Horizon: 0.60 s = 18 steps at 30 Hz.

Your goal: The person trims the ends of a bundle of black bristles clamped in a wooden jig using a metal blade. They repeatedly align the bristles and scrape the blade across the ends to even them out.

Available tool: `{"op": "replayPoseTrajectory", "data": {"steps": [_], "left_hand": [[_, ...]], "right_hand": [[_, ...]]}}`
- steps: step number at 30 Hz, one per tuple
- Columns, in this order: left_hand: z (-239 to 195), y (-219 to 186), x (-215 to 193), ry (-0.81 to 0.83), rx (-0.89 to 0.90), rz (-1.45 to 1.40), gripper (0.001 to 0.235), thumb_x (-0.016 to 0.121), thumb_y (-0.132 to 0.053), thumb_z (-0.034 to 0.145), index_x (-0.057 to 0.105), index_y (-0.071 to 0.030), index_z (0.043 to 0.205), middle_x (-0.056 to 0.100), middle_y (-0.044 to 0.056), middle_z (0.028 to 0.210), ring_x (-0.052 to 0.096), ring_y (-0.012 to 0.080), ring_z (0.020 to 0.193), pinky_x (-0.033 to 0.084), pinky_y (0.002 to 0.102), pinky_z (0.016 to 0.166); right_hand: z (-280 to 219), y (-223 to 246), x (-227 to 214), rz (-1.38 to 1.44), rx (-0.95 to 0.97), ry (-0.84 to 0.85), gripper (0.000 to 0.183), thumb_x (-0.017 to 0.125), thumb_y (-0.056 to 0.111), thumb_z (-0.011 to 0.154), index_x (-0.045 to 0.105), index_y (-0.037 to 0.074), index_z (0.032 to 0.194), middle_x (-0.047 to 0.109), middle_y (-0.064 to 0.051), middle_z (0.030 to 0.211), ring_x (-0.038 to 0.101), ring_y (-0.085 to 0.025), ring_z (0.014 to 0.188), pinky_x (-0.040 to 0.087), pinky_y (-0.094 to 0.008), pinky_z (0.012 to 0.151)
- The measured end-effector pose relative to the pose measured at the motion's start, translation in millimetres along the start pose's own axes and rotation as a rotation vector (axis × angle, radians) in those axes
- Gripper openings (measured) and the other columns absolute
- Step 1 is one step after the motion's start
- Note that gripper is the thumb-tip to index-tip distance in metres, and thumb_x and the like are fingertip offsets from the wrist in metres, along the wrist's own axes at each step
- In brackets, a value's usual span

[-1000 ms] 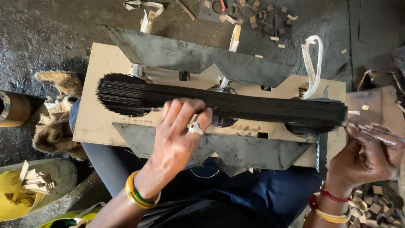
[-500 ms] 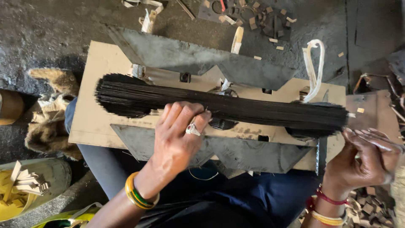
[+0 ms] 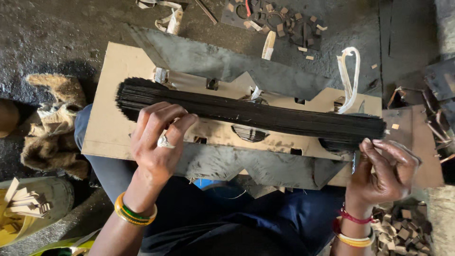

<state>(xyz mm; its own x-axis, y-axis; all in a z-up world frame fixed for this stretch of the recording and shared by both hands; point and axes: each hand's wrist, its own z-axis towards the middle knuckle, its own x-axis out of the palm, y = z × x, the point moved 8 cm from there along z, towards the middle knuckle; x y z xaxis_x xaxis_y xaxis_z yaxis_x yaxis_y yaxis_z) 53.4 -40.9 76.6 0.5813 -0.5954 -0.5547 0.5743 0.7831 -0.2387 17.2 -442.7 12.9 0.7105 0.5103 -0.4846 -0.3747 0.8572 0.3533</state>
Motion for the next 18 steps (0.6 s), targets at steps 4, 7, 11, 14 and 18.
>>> {"op": "replayPoseTrajectory", "data": {"steps": [4,7,11,14,18], "left_hand": [[-3,5,-1,0.010,-0.006,-0.035,0.041,0.078,0.004,0.068,0.076,-0.003,0.108,0.064,0.009,0.101,0.065,0.0272,0.095,0.057,0.038,0.080],[-6,8,0,0.023,-0.010,-0.012,0.042,0.077,0.004,0.066,0.077,-0.004,0.107,0.064,0.009,0.097,0.064,0.0273,0.091,0.055,0.037,0.077],[-13,15,-1,0.007,-0.019,0.011,0.046,0.076,0.005,0.063,0.078,-0.003,0.109,0.063,0.008,0.095,0.064,0.0270,0.091,0.056,0.037,0.077],[-17,21,1,0.023,-0.020,0.029,0.043,0.077,0.007,0.068,0.077,-0.002,0.110,0.064,0.009,0.099,0.064,0.0271,0.094,0.058,0.038,0.083],[-25,22,3,0.001,-0.019,0.044,0.028,0.086,0.008,0.082,0.075,-0.004,0.105,0.064,0.008,0.099,0.063,0.0256,0.094,0.057,0.036,0.083]], "right_hand": [[2,-4,6,0.077,0.052,-0.013,0.015,0.078,-0.014,0.101,0.077,0.001,0.105,0.057,-0.005,0.110,0.064,-0.017,0.106,0.058,-0.028,0.093],[1,-4,8,0.144,0.093,-0.020,0.015,0.083,-0.013,0.101,0.076,0.000,0.100,0.061,-0.007,0.111,0.067,-0.018,0.107,0.063,-0.030,0.093],[-1,1,12,0.185,0.115,-0.009,0.018,0.083,-0.017,0.096,0.076,-0.001,0.100,0.061,-0.006,0.109,0.066,-0.018,0.102,0.061,-0.029,0.093],[-1,-5,18,0.294,0.192,-0.037,0.019,0.085,-0.015,0.095,0.077,0.001,0.100,0.062,-0.004,0.106,0.067,-0.016,0.098,0.060,-0.028,0.089],[-5,3,17,0.107,0.065,0.054,0.014,0.084,-0.014,0.098,0.079,-0.001,0.100,0.065,-0.007,0.100,0.067,-0.018,0.098,0.052,-0.027,0.086]]}}
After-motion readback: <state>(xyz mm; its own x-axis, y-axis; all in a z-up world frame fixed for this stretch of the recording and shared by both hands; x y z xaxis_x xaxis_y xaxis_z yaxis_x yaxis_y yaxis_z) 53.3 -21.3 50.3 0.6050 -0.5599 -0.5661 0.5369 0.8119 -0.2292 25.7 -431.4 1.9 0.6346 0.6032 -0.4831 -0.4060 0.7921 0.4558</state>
